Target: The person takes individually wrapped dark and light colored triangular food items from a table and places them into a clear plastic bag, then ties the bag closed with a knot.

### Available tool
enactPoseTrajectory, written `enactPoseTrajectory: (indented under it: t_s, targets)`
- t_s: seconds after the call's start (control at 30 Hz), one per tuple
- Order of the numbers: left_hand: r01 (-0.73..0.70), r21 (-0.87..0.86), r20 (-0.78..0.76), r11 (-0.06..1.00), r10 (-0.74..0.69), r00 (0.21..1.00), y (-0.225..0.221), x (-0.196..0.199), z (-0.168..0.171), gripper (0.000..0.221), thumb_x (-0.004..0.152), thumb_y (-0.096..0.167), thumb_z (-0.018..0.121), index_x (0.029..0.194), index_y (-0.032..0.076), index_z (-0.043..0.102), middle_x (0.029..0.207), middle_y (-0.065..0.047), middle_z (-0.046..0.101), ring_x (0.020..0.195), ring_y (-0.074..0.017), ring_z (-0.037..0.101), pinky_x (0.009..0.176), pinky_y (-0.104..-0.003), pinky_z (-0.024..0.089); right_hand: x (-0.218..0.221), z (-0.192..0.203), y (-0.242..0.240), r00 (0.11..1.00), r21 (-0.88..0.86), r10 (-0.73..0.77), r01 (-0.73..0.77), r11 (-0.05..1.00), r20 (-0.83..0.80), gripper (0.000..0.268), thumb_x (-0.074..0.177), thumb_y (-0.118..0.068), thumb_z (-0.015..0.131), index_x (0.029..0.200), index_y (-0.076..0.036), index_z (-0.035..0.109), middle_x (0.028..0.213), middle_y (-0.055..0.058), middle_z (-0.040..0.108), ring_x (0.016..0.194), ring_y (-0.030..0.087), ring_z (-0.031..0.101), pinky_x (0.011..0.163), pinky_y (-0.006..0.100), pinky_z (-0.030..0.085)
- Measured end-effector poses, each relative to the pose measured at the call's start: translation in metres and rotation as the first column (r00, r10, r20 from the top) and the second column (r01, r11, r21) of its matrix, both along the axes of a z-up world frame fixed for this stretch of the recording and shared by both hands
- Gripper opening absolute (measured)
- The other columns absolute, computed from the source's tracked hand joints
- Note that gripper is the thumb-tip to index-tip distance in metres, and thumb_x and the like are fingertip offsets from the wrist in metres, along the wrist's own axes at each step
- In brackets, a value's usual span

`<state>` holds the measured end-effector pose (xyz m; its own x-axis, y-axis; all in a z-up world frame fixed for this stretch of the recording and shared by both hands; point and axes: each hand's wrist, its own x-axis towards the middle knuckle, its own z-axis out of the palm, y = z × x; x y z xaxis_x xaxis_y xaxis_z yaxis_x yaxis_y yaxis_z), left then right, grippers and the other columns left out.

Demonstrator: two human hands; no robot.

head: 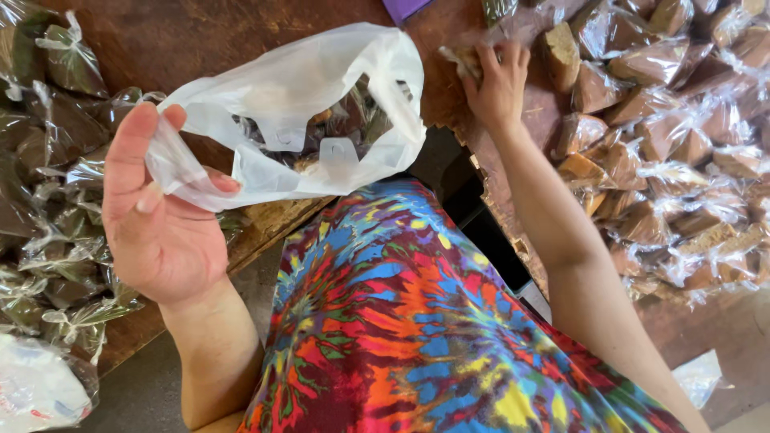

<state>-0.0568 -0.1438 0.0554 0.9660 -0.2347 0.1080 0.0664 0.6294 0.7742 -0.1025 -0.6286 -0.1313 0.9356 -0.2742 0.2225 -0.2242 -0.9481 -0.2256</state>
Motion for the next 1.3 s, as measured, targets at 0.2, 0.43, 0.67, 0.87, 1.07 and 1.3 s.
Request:
enactPoseTrajectory:
  t_s: [0.2, 0.43, 0.67, 0.87, 1.07, 1.3]
  targets:
    - [0.024, -0.107, -0.078, 0.994, -0.032, 0.996, -0.012, 0.026, 0.001, 0.065, 0.108, 0.024, 0.059, 0.157, -0.012, 0.039, 0.143, -0.022, 0.054, 0.106, -0.0239, 0.067, 0.084, -0.037, 0.06, -0.029, -0.033, -0.025, 0.911, 0.009, 0.018, -0.023, 1.0, 0.412, 0.032, 0.089, -0.008, 0.084, 0.108, -0.008, 0.058, 0.115, 0.006, 0.061, 0.111, 0.028, 0.062, 0.113, 0.055, 0.043]
    - [0.344, -0.091, 0.035, 0.934, -0.342, 0.939, -0.011, 0.016, 0.041, 0.08, 0.099, 0.027, 0.077, 0.158, -0.005, 0.035, 0.129, -0.016, 0.062, 0.075, -0.0143, 0.065, 0.065, -0.023, 0.055, -0.046, 0.016, -0.109, 0.829, 0.499, -0.414, 0.196, 0.844, 0.375, 0.057, 0.097, -0.016, 0.083, 0.136, -0.013, 0.041, 0.13, 0.008, 0.064, 0.11, 0.026, 0.072, 0.087, 0.039, 0.063]
    - [0.466, 0.225, -0.114, 0.856, -0.451, 0.885, -0.026, -0.008, 0.058, 0.097, 0.091, 0.026, 0.081, 0.164, 0.0, 0.022, 0.163, -0.016, 0.034, 0.099, -0.0142, 0.064, 0.092, -0.027, 0.055, -0.058, 0.009, -0.116, 0.907, -0.109, -0.421, 0.415, 0.903, -0.032, 0.057, 0.077, -0.03, 0.096, 0.118, -0.007, 0.063, 0.129, 0.021, 0.054, 0.1, 0.044, 0.064, 0.085, 0.055, 0.054]
    - [0.419, 0.223, -0.039, 0.88, -0.422, 0.906, -0.015, -0.003, 0.061, 0.101, 0.094, 0.025, 0.081, 0.17, 0.005, 0.018, 0.171, -0.01, 0.027, 0.103, -0.0137, 0.065, 0.089, -0.025, 0.055, -0.055, -0.004, -0.138, 0.882, -0.069, -0.455, 0.45, 0.89, -0.122, 0.05, 0.078, -0.037, 0.096, 0.112, -0.009, 0.071, 0.122, 0.015, 0.059, 0.104, 0.036, 0.064, 0.087, 0.052, 0.052]
    - [0.517, 0.626, -0.114, 0.584, -0.588, 0.801, 0.006, 0.0, 0.044, 0.092, 0.085, 0.031, 0.078, 0.16, 0.005, 0.032, 0.156, -0.015, 0.053, 0.077, -0.013, 0.068, 0.064, -0.026, 0.053, -0.099, 0.009, -0.157, 0.8, -0.093, -0.549, 0.544, 0.834, -0.243, 0.06, 0.078, -0.052, 0.092, 0.122, -0.016, 0.073, 0.132, 0.015, 0.055, 0.115, 0.038, 0.057, 0.096, 0.051, 0.049]
    - [0.172, 0.969, -0.02, 0.175, -0.642, 0.766, -0.023, 0.011, -0.001, 0.093, 0.099, 0.044, 0.072, 0.168, 0.003, 0.027, 0.142, -0.038, 0.044, 0.082, -0.0187, 0.074, 0.084, -0.031, 0.054, -0.093, 0.028, -0.148, 0.739, -0.336, -0.496, 0.374, 0.865, -0.456, 0.082, 0.076, -0.07, 0.085, 0.145, -0.032, 0.065, 0.138, 0.023, 0.053, 0.124, 0.048, 0.048, 0.096, 0.055, 0.047]
